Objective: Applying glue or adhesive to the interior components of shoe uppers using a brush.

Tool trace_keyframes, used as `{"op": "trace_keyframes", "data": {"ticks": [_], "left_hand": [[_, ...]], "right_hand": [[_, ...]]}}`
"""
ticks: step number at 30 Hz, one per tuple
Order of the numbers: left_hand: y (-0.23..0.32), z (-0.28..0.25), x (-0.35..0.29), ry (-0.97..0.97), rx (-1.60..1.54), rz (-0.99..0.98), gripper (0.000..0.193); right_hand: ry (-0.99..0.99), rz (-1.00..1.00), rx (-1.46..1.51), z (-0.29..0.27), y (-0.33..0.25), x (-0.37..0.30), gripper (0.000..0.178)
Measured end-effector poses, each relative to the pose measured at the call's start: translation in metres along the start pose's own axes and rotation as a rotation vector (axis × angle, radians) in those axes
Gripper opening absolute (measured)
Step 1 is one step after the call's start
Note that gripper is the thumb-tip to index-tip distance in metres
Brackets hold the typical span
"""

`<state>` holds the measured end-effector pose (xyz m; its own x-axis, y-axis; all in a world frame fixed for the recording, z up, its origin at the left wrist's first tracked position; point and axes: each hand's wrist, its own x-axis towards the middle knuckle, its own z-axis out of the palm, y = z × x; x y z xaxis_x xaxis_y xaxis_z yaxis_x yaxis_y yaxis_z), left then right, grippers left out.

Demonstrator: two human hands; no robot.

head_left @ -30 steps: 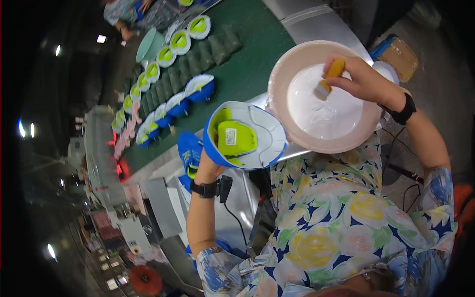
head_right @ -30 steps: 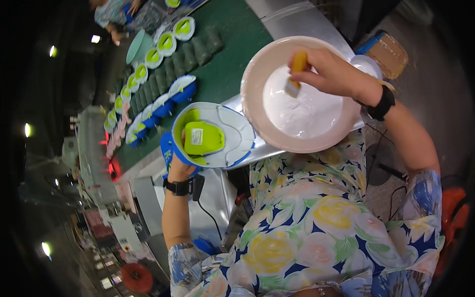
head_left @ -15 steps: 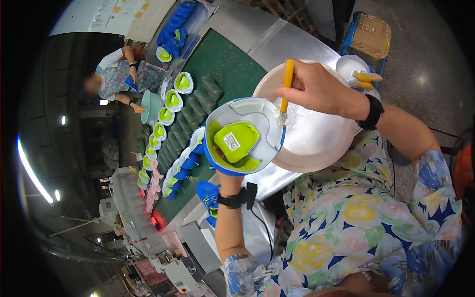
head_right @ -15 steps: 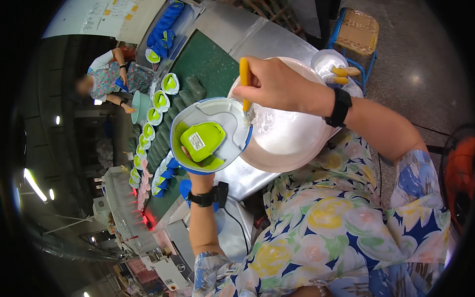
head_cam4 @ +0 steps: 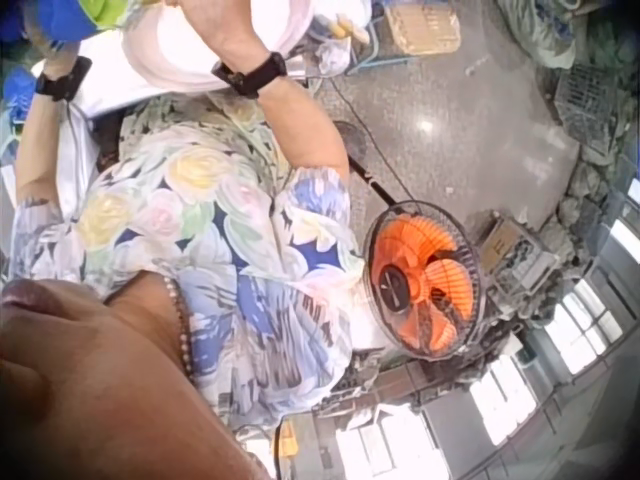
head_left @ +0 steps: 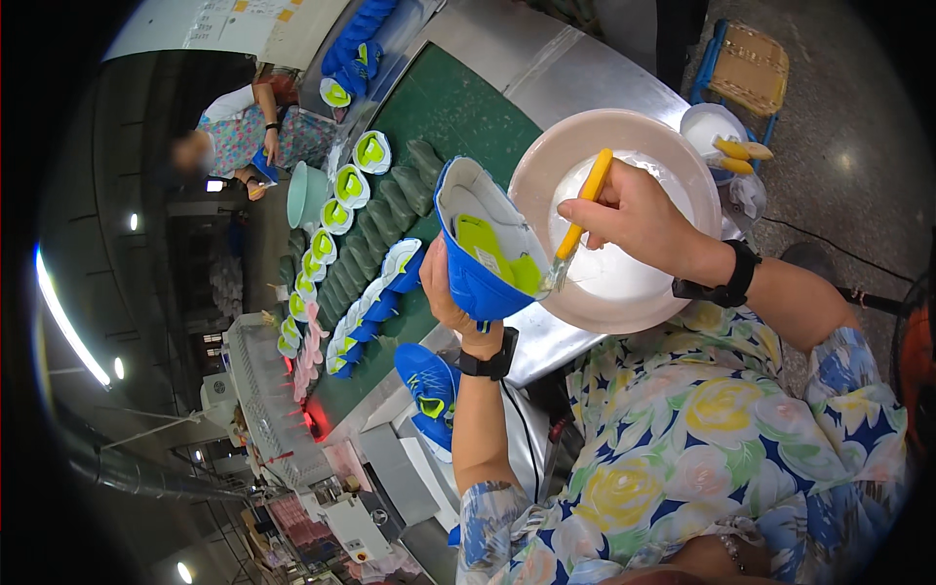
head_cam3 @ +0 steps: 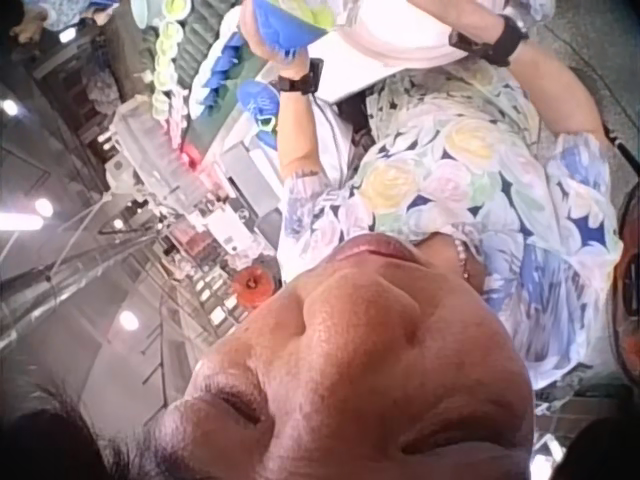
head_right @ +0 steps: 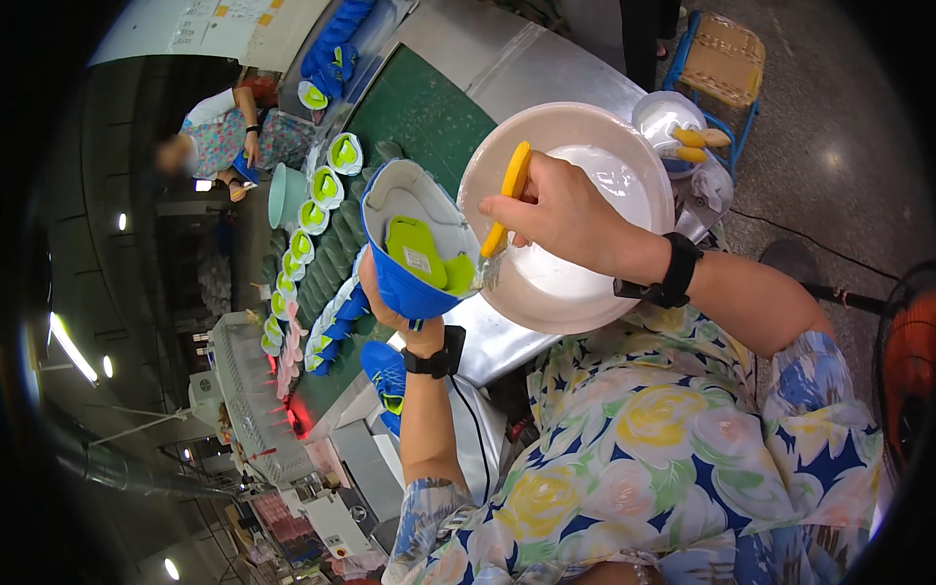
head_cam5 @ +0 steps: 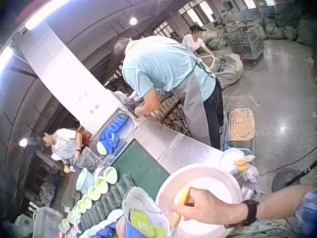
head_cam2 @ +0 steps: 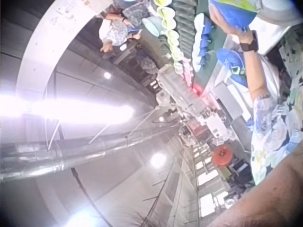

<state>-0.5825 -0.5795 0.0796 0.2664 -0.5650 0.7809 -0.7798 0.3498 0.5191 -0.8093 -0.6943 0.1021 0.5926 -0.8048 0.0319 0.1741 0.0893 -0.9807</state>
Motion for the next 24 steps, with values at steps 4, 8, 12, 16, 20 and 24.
{"op": "trace_keyframes", "data": {"ticks": [4,8,12,16,20,24], "left_hand": [[0.003,-0.013,0.011,-0.146,0.337,0.003,0.041],[0.000,-0.027,0.002,-0.167,-0.589,-1.090,0.038],[0.007,-0.013,-0.028,-0.453,-1.469,-1.417,0.045],[0.008,-0.008,-0.036,-0.481,-1.528,-1.447,0.050],[0.001,-0.012,-0.040,-0.490,-1.459,-1.345,0.053],[0.005,-0.018,-0.041,-0.460,-1.384,-1.245,0.056]], "right_hand": [[-0.064,-0.161,0.145,-0.006,-0.011,0.003,0.025],[-0.051,-0.427,0.090,-0.020,-0.004,0.017,0.022],[-0.192,-0.616,-0.237,-0.021,-0.014,0.018,0.017],[-0.444,-0.773,-0.261,-0.003,-0.024,0.017,0.020],[-0.375,-0.713,-0.386,-0.004,-0.016,0.028,0.017],[-0.407,-0.529,-0.476,-0.024,-0.018,0.027,0.019]]}}
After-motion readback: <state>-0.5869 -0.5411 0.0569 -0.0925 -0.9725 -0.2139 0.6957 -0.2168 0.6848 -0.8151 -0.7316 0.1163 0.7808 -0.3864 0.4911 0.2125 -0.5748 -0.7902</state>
